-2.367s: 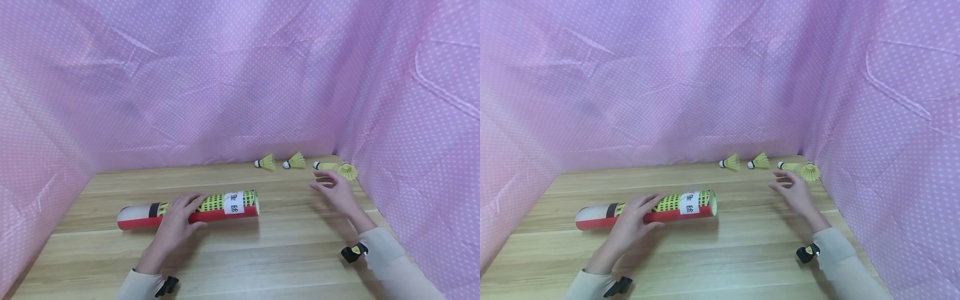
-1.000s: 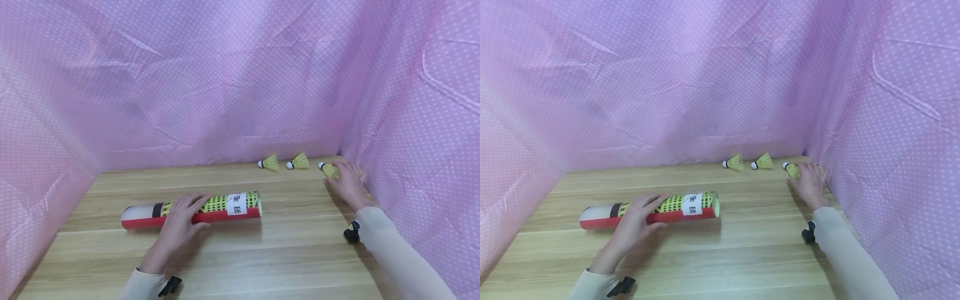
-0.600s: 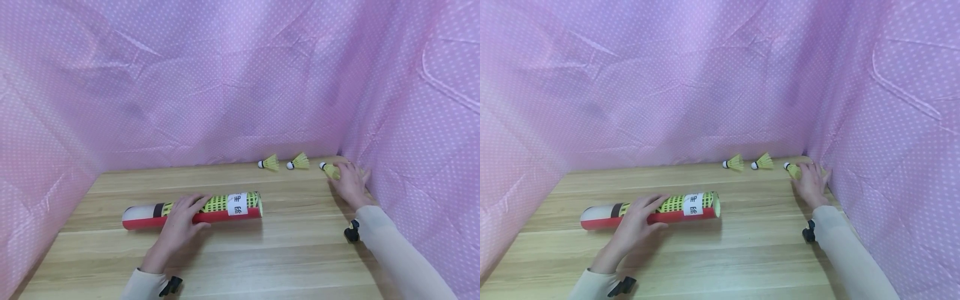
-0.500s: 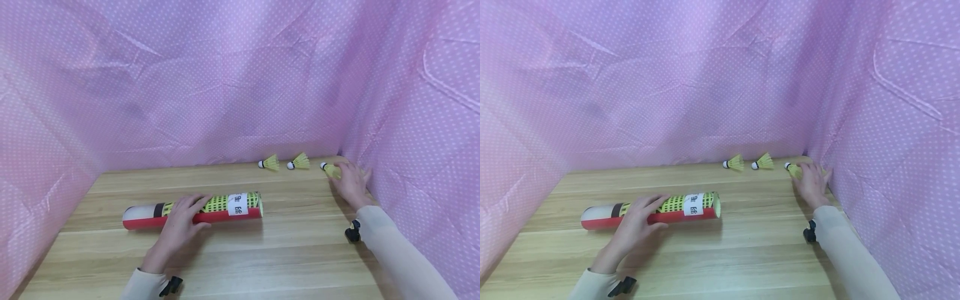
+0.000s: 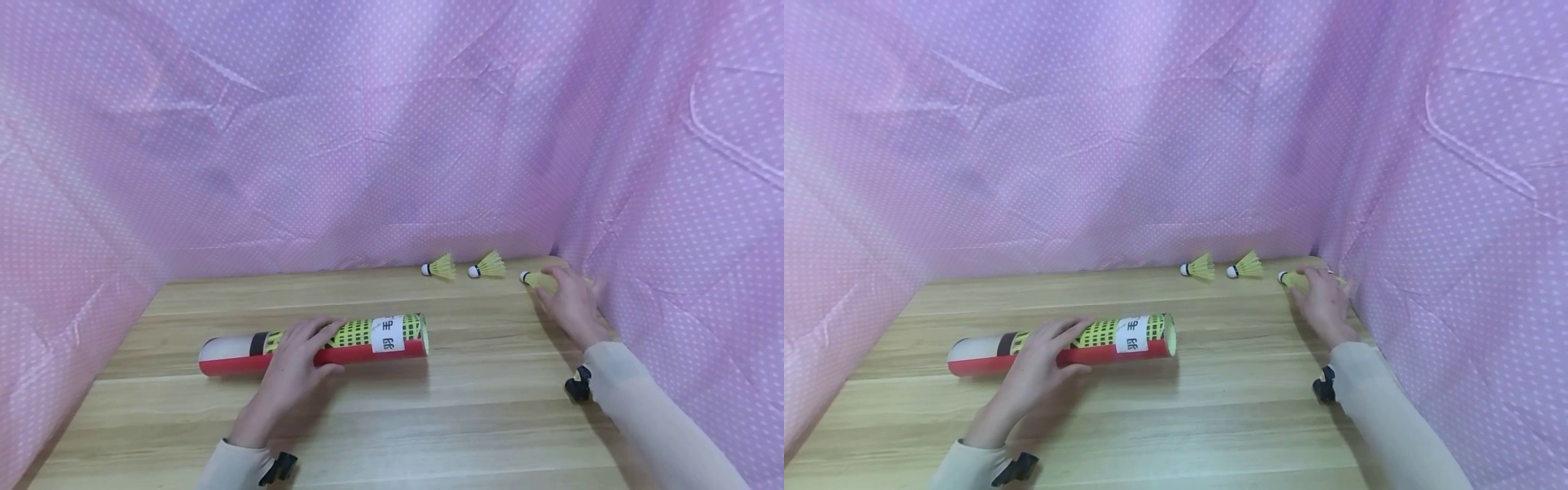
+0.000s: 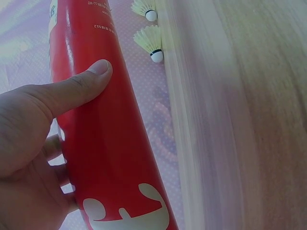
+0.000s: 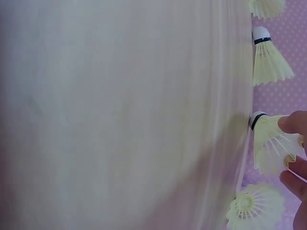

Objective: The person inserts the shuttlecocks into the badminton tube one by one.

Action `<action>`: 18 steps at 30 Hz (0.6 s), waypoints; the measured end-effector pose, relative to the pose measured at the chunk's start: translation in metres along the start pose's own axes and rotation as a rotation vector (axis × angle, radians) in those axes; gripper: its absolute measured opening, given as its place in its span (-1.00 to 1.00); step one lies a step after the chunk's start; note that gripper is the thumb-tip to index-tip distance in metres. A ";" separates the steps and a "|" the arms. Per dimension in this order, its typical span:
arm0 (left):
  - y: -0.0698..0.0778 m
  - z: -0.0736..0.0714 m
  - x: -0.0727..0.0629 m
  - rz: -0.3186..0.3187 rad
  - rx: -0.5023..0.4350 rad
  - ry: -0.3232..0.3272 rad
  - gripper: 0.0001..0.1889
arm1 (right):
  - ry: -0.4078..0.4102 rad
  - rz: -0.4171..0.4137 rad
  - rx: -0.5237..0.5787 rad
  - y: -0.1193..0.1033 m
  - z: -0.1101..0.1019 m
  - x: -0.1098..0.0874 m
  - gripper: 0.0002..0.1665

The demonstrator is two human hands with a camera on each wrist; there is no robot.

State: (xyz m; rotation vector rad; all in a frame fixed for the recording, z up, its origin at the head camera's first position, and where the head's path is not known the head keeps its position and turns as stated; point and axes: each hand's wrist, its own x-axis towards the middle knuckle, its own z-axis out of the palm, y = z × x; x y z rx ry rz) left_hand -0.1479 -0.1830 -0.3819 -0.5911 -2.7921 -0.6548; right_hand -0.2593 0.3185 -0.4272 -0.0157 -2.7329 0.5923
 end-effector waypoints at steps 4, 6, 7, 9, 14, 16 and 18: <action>0.000 0.000 0.000 0.003 0.003 0.001 -0.06 | -0.032 -0.010 0.038 -0.005 -0.002 -0.001 -0.45; 0.000 0.000 -0.001 0.003 0.003 0.002 -0.06 | -0.030 -0.023 0.065 -0.008 -0.003 -0.002 -0.46; 0.000 0.000 -0.001 0.004 0.004 0.002 -0.06 | -0.023 -0.031 0.079 -0.010 -0.003 -0.003 -0.47; 0.001 -0.001 -0.001 0.004 0.004 0.004 -0.06 | -0.007 -0.039 0.131 -0.013 -0.002 -0.005 -0.50; 0.002 -0.001 -0.002 -0.001 0.002 0.007 -0.06 | 0.005 -0.019 0.343 -0.025 -0.003 -0.010 -0.53; 0.002 -0.001 -0.002 -0.002 0.000 0.007 -0.07 | -0.007 0.017 0.434 -0.031 -0.004 -0.013 -0.51; 0.003 -0.001 -0.002 -0.001 -0.002 0.010 -0.07 | -0.025 0.060 0.515 -0.035 -0.006 -0.015 -0.48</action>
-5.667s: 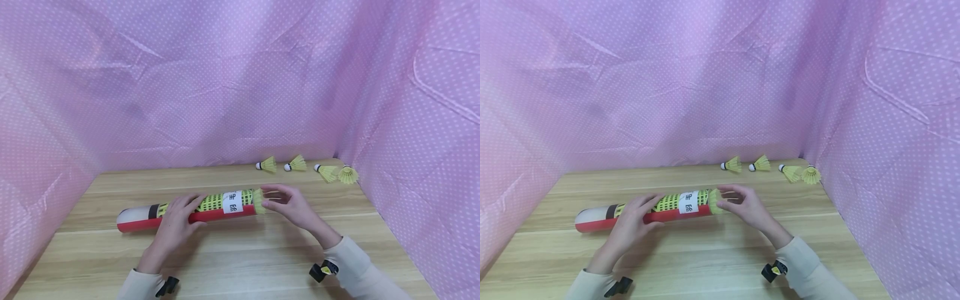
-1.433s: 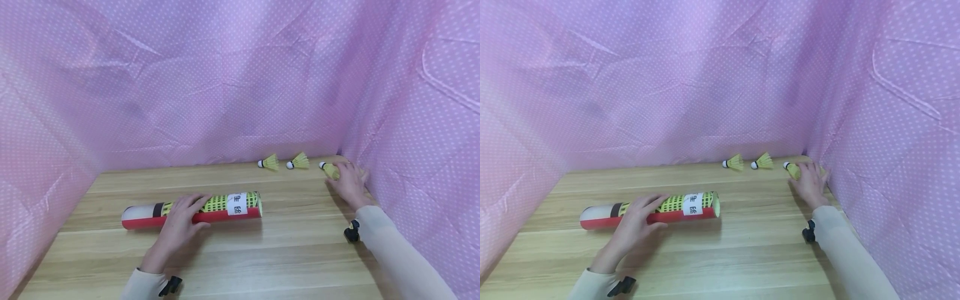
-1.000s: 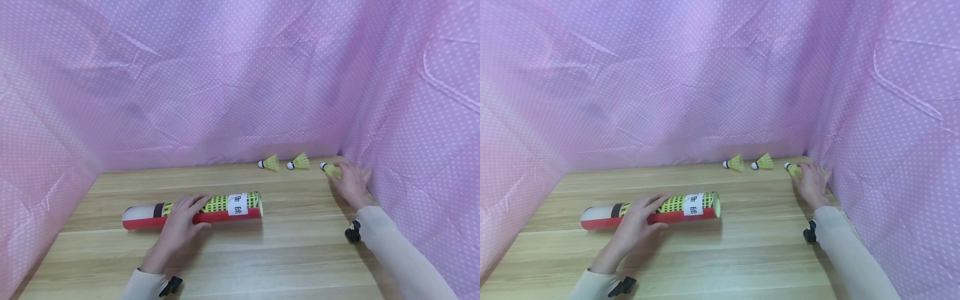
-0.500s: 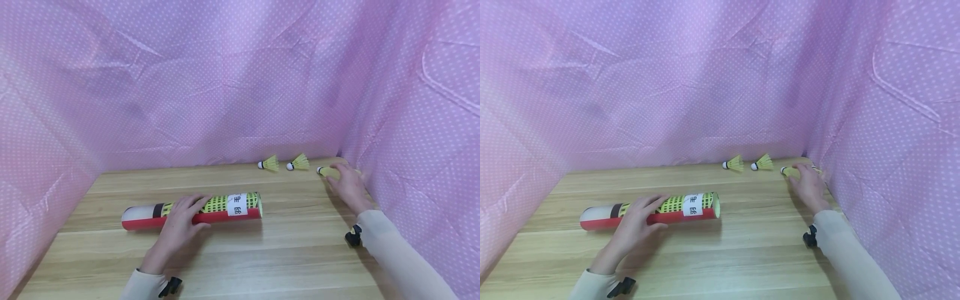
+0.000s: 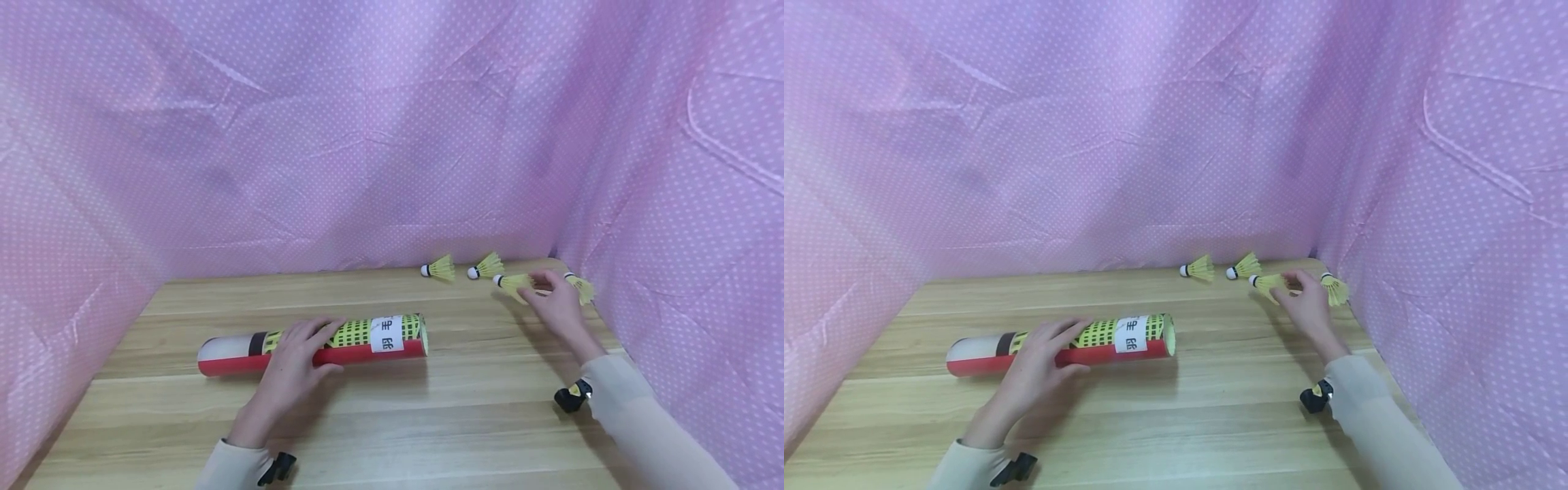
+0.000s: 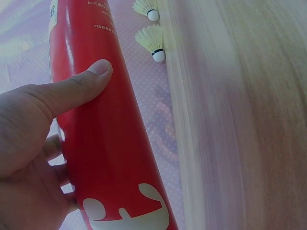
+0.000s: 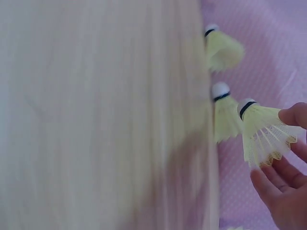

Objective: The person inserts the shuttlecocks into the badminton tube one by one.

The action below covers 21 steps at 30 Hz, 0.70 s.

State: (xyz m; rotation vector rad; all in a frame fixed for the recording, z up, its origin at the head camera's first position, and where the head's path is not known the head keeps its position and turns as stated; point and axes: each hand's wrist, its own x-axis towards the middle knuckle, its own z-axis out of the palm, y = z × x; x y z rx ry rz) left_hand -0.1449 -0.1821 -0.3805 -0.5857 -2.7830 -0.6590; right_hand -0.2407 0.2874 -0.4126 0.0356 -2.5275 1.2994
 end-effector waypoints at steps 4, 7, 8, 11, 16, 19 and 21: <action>0.000 0.000 0.000 0.002 -0.001 0.002 -0.07 | -0.033 0.049 0.142 -0.009 0.001 -0.006 -0.44; -0.001 0.001 0.000 0.004 0.000 0.003 -0.08 | -0.055 0.052 0.214 -0.015 0.004 -0.010 -0.44; -0.001 0.001 0.000 0.004 0.001 0.003 -0.08 | -0.063 0.052 0.228 -0.017 0.004 -0.012 -0.44; -0.001 0.001 0.000 -0.003 -0.002 0.004 -0.07 | -0.089 0.049 0.274 -0.027 0.006 -0.019 -0.44; 0.000 0.001 -0.001 -0.019 -0.009 0.001 -0.08 | -0.152 0.032 0.379 -0.043 0.010 -0.033 -0.45; 0.000 0.001 -0.001 -0.027 -0.009 -0.003 -0.10 | -0.187 0.018 0.423 -0.050 0.013 -0.040 -0.46; 0.000 0.001 -0.001 -0.032 -0.009 -0.007 -0.10 | -0.212 0.013 0.438 -0.053 0.015 -0.045 -0.46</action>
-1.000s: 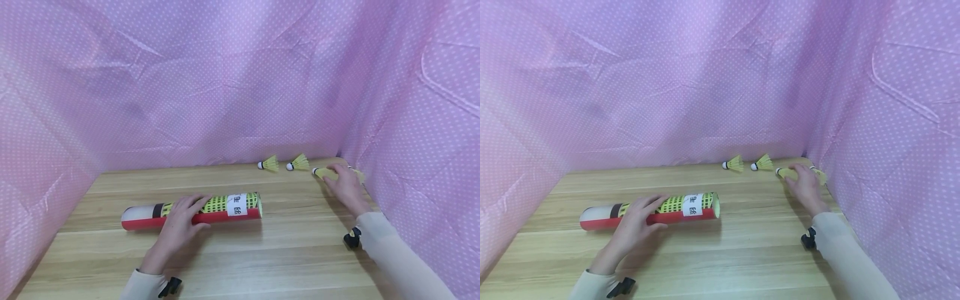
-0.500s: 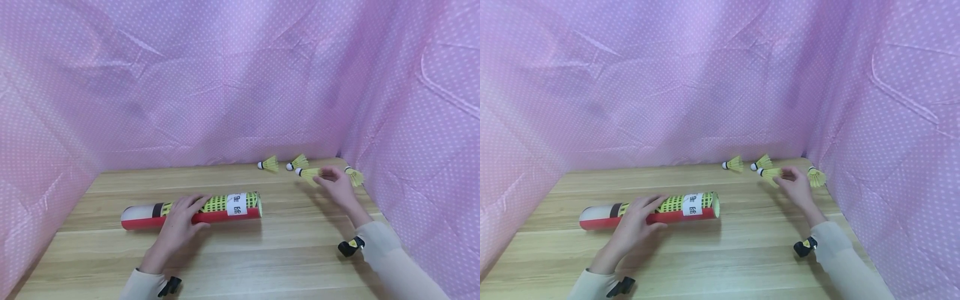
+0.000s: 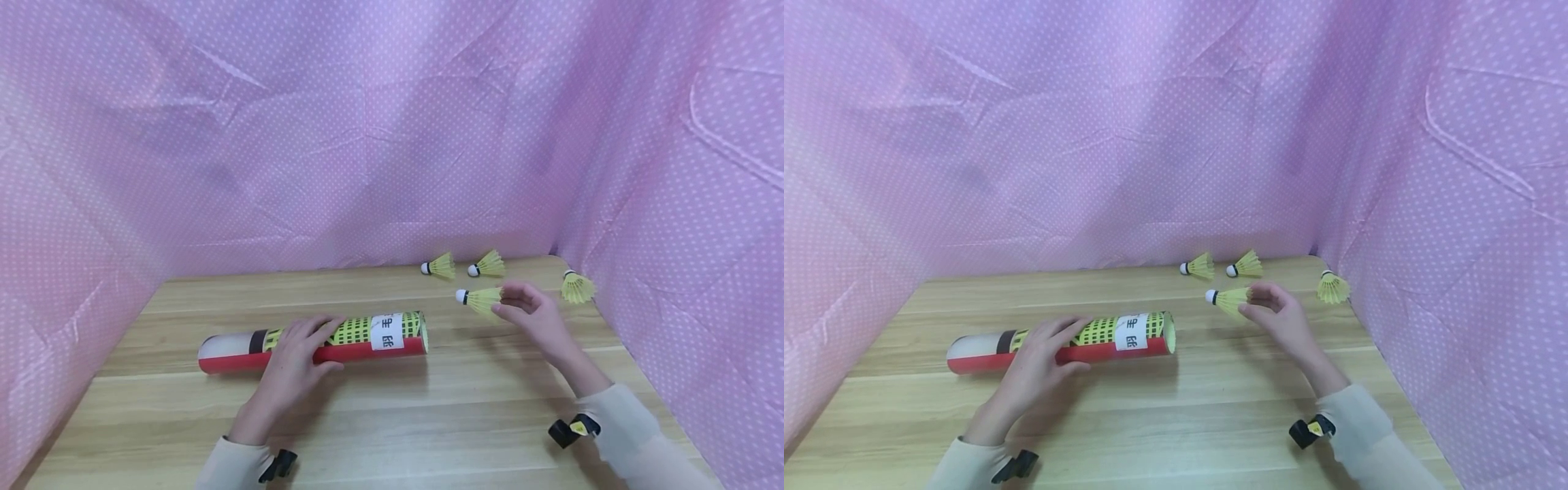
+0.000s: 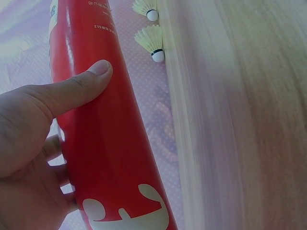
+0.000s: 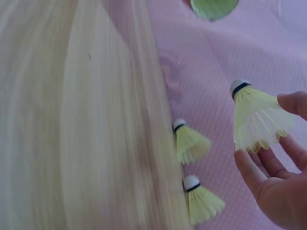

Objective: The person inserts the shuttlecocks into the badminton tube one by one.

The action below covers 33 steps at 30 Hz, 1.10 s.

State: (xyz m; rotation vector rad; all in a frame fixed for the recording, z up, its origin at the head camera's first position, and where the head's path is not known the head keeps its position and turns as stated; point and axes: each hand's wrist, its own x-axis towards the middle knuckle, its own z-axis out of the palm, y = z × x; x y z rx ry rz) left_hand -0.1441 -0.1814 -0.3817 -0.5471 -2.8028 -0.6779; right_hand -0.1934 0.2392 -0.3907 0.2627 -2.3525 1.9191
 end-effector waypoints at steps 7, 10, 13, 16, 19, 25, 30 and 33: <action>0.000 0.000 0.000 -0.004 0.004 0.005 -0.11 | -0.071 0.020 -0.009 -0.009 0.011 -0.013 -0.41; 0.000 0.001 0.000 0.002 0.006 0.010 -0.10 | -0.100 0.009 -0.002 -0.014 0.016 -0.016 -0.41; 0.000 0.001 0.001 0.007 0.007 0.014 -0.10 | -0.129 -0.016 0.013 -0.018 0.020 -0.018 -0.41; 0.000 0.001 0.001 0.011 0.008 0.016 -0.10 | -0.156 -0.027 0.024 -0.021 0.023 -0.019 -0.41; -0.001 0.001 0.001 0.010 0.010 0.016 -0.10 | -0.189 -0.020 0.031 -0.022 0.026 -0.019 -0.40; 0.000 0.001 0.001 0.015 0.007 0.016 -0.11 | -0.239 -0.007 0.042 -0.023 0.036 -0.019 -0.38; 0.001 0.002 0.000 0.027 0.005 0.018 -0.11 | -0.275 -0.011 0.062 -0.024 0.046 -0.019 -0.40; 0.002 0.002 0.001 0.027 0.006 0.019 -0.11 | -0.292 -0.019 0.081 -0.024 0.052 -0.018 -0.39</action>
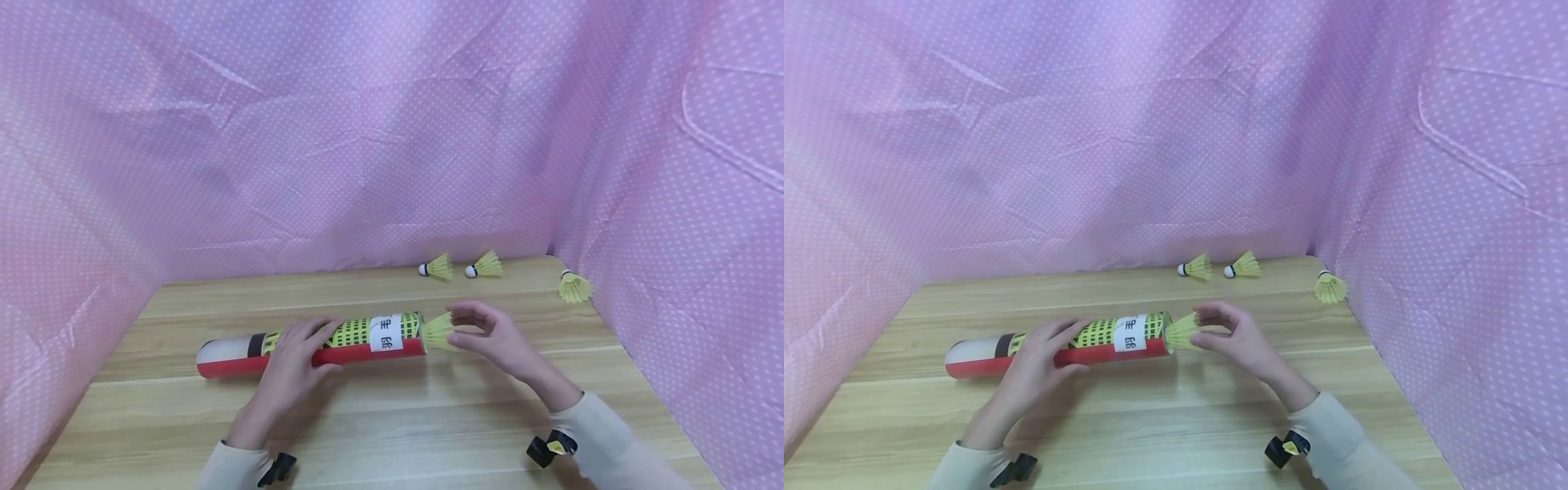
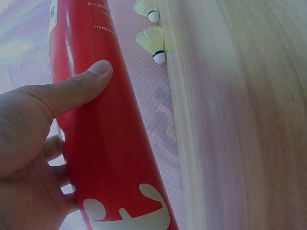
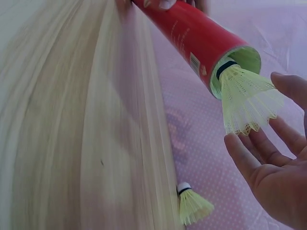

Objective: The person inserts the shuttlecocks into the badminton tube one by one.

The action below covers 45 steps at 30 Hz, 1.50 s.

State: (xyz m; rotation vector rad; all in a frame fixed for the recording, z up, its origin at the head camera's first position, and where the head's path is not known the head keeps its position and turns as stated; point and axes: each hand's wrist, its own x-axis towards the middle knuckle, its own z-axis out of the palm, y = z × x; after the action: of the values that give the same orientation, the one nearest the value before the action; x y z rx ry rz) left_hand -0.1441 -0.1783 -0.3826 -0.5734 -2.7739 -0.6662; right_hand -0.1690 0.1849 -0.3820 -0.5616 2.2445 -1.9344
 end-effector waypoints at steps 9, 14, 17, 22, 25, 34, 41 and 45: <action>0.001 0.000 0.000 -0.004 -0.004 0.008 -0.10 | -0.017 -0.047 0.044 -0.001 0.015 0.005 -0.39; -0.001 -0.001 -0.001 -0.006 -0.003 0.012 -0.10 | -0.009 -0.050 0.054 -0.003 0.018 0.007 -0.44; -0.001 -0.002 -0.001 -0.003 -0.004 0.013 -0.11 | 0.001 -0.036 0.061 -0.003 0.020 0.007 -0.46; 0.000 -0.002 0.000 -0.002 0.000 0.013 -0.11 | 0.017 -0.023 0.061 -0.005 0.022 0.007 -0.45; 0.000 -0.002 0.000 0.003 -0.002 0.015 -0.11 | 0.020 -0.021 0.053 -0.007 0.024 0.008 -0.43; 0.002 -0.001 0.000 0.014 -0.004 0.010 -0.11 | -0.009 -0.044 0.081 -0.007 0.034 0.010 -0.47; 0.002 -0.001 0.000 0.011 -0.003 0.009 -0.10 | -0.014 -0.021 0.065 -0.008 0.037 0.011 -0.43; 0.001 -0.001 0.000 0.013 -0.003 0.002 -0.09 | -0.012 -0.038 0.020 -0.007 0.036 0.011 -0.43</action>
State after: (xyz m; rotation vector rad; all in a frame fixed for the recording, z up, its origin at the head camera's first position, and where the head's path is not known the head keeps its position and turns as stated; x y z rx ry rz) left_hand -0.1433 -0.1779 -0.3813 -0.5900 -2.7651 -0.6684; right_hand -0.1660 0.1466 -0.3802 -0.6154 2.2208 -1.9634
